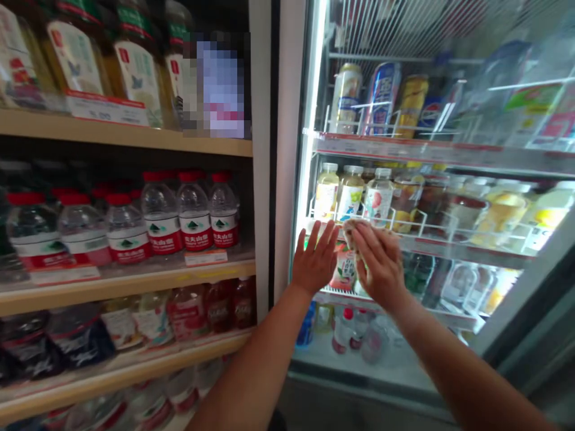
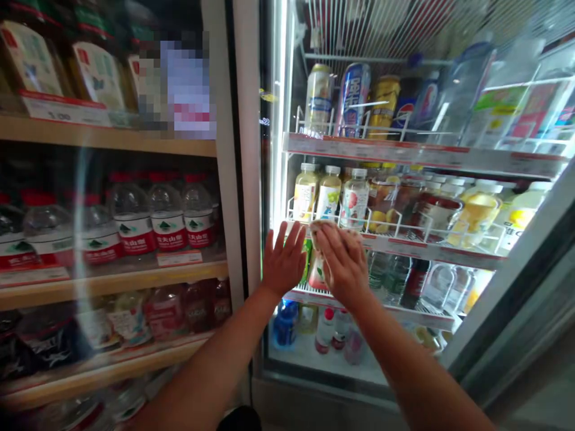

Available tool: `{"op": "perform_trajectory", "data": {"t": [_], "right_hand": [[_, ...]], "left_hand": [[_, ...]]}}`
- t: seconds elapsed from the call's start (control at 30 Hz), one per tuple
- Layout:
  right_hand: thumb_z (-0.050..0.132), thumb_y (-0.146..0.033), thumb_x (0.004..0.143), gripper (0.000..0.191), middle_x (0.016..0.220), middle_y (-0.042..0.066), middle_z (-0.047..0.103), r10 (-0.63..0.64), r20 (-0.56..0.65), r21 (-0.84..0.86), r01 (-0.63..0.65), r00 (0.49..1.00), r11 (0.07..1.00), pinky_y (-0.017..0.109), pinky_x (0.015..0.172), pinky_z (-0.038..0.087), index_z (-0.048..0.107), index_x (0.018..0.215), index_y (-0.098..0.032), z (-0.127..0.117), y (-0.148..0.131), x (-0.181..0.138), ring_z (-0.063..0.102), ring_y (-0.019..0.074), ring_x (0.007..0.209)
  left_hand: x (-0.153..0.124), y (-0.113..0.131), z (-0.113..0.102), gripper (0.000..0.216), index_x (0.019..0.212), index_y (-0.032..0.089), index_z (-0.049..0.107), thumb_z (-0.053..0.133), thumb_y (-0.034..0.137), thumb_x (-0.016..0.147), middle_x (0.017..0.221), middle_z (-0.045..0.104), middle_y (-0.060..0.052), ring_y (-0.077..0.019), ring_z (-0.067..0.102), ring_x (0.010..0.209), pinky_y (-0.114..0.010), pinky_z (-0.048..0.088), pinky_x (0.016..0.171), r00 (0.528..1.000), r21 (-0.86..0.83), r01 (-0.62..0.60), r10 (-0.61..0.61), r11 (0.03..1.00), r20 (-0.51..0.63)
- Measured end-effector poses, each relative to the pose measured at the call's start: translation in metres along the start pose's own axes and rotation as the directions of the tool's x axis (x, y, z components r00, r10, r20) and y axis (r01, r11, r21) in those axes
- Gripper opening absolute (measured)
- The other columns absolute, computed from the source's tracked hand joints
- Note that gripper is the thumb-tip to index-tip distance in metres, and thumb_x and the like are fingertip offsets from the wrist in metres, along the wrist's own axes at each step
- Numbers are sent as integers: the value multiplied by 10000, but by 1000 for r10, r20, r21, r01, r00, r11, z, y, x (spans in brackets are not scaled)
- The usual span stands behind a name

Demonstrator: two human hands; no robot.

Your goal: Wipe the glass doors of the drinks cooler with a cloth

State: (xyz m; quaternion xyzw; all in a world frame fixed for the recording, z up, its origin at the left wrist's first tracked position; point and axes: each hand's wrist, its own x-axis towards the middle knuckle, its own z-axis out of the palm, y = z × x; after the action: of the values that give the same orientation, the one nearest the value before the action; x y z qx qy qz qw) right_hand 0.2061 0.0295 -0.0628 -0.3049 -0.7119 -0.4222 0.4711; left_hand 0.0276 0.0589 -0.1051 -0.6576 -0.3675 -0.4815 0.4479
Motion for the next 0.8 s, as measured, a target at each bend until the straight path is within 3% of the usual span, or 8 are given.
{"op": "perform_trajectory", "data": {"t": [0.07, 0.2, 0.27, 0.43, 0.6, 0.8], "right_hand": [[598, -163, 903, 714, 1433, 12, 577, -17, 6, -25, 17, 1000, 1000, 445, 1131, 368, 318, 1547, -291, -3, 4, -10, 533, 248, 1278], [585, -171, 911, 700, 1437, 3, 571, 75, -19, -39, -76, 997, 996, 468, 1134, 353, 322, 1543, -316, -8, 10, -27, 536, 253, 1275], [564, -151, 912, 706, 1446, 21, 563, 72, 35, -5, -72, 997, 997, 458, 1140, 359, 304, 1553, -288, -9, 4, -46, 512, 254, 1310], [527, -131, 922, 628, 1442, -18, 568, -200, 257, 120, 174, 945, 977, 363, 1169, 333, 392, 1512, -297, -10, -10, -93, 492, 185, 1341], [539, -158, 932, 578, 1449, -31, 556, -133, 245, 55, 123, 960, 991, 389, 1224, 223, 436, 1485, -292, -12, -7, -98, 459, 178, 1369], [491, -157, 956, 569, 1455, -67, 538, -163, 268, 34, 160, 950, 987, 348, 1208, 237, 411, 1494, -326, -20, 4, -101, 463, 136, 1359]], "left_hand": [[1, 0, 0, 678, 1574, 144, 180, 450, 238, 959, 1534, 420, -82, -227, 145, 1524, -465, 93, 1277, 1000, -13, 4, -4, 1000, -7], [2, -1, 0, 687, 1581, 172, 146, 442, 245, 965, 1537, 412, -77, -222, 147, 1522, -464, 98, 1275, 1000, -40, 26, -25, 999, 17], [2, -1, 0, 691, 1583, 184, 136, 438, 247, 965, 1545, 398, -72, -221, 154, 1520, -461, 96, 1276, 999, -44, 29, -28, 999, 25], [3, -2, 0, 698, 1584, 191, 131, 438, 232, 958, 1558, 378, -66, -222, 157, 1521, -452, 84, 1274, 999, -42, 27, -26, 999, 31], [4, -1, -1, 711, 1585, 197, 120, 456, 243, 960, 1567, 365, -76, -228, 151, 1524, -457, 83, 1270, 999, -43, 29, -27, 999, 31], [5, -2, 0, 711, 1583, 195, 147, 475, 232, 953, 1562, 381, -82, -226, 155, 1526, -452, 97, 1267, 1000, -39, 15, -15, 999, 16]]}}
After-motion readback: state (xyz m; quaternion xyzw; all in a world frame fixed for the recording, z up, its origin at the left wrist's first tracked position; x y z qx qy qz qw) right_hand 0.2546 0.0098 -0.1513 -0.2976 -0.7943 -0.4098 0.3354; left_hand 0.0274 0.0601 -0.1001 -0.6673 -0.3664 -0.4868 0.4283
